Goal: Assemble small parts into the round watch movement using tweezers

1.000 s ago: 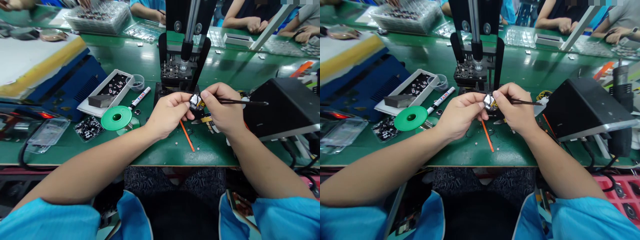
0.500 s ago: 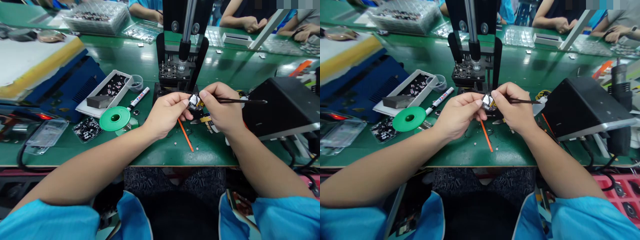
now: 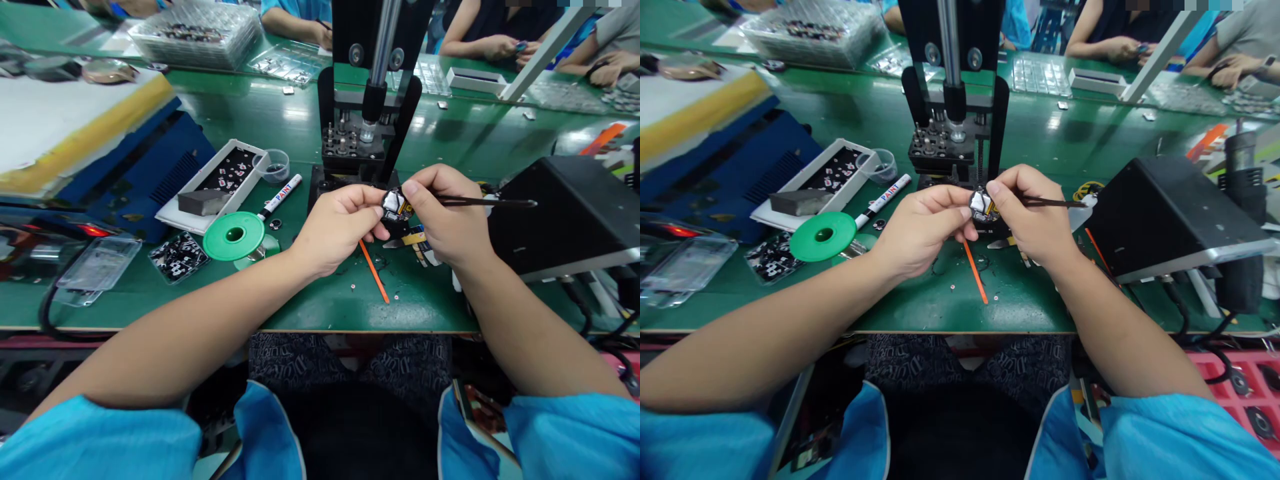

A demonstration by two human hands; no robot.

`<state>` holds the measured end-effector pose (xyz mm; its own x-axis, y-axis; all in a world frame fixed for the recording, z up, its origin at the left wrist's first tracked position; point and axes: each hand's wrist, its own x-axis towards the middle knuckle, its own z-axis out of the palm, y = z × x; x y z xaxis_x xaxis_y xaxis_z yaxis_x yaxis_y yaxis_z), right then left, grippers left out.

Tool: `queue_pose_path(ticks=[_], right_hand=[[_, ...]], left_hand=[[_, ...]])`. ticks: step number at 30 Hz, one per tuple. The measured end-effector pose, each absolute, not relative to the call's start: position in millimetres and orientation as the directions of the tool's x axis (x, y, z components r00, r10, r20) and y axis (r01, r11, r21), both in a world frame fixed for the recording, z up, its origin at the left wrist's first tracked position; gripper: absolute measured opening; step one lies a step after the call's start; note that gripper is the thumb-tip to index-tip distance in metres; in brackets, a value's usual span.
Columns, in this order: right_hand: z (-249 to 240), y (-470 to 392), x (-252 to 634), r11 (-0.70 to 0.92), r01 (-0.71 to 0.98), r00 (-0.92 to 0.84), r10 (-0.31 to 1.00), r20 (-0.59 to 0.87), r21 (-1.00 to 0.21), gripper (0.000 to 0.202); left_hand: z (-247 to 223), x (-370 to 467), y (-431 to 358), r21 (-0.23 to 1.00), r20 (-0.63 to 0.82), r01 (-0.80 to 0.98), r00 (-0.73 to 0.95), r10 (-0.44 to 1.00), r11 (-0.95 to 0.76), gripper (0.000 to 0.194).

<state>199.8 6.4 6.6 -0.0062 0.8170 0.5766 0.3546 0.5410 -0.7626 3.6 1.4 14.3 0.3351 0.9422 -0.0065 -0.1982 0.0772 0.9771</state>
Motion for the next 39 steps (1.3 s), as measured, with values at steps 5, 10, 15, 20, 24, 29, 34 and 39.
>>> queue_pose_path(ticks=[5, 10, 15, 20, 24, 29, 34, 39], right_hand=[[11, 5, 201, 0.513, 0.37, -0.033, 0.841, 0.541, -0.775, 0.046], [14, 4, 200, 0.521, 0.352, -0.06, 0.841, 0.537, -0.777, 0.053], [16, 4, 201, 0.515, 0.325, -0.096, 0.852, 0.514, -0.793, 0.056], [14, 7, 203, 0.503, 0.302, -0.101, 0.862, 0.497, -0.81, 0.059], [8, 11, 204, 0.465, 0.26, -0.068, 0.883, 0.464, -0.846, 0.059], [2, 14, 203, 0.458, 0.207, -0.044, 0.887, 0.459, -0.864, 0.058], [4, 12, 201, 0.465, 0.268, -0.045, 0.881, 0.471, -0.844, 0.061], [5, 11, 200, 0.475, 0.272, -0.025, 0.873, 0.487, -0.837, 0.055]], left_hand=[[13, 4, 2, 0.986, -0.005, -0.156, 0.323, 0.946, 0.058, 0.014], [12, 4, 3, 0.987, -0.009, -0.148, 0.324, 0.946, 0.06, 0.017], [12, 4, 4, 0.986, -0.014, -0.151, 0.348, 0.937, 0.07, 0.021], [13, 4, 6, 0.977, -0.029, -0.184, 0.369, 0.929, 0.104, 0.024], [11, 2, 7, 0.959, -0.01, -0.257, 0.391, 0.92, 0.12, 0.017], [10, 1, 7, 0.949, -0.023, -0.281, 0.395, 0.918, 0.145, 0.013], [10, 2, 6, 0.952, -0.04, -0.266, 0.377, 0.925, 0.15, 0.017], [11, 2, 6, 0.959, -0.02, -0.255, 0.372, 0.928, 0.123, 0.018]])
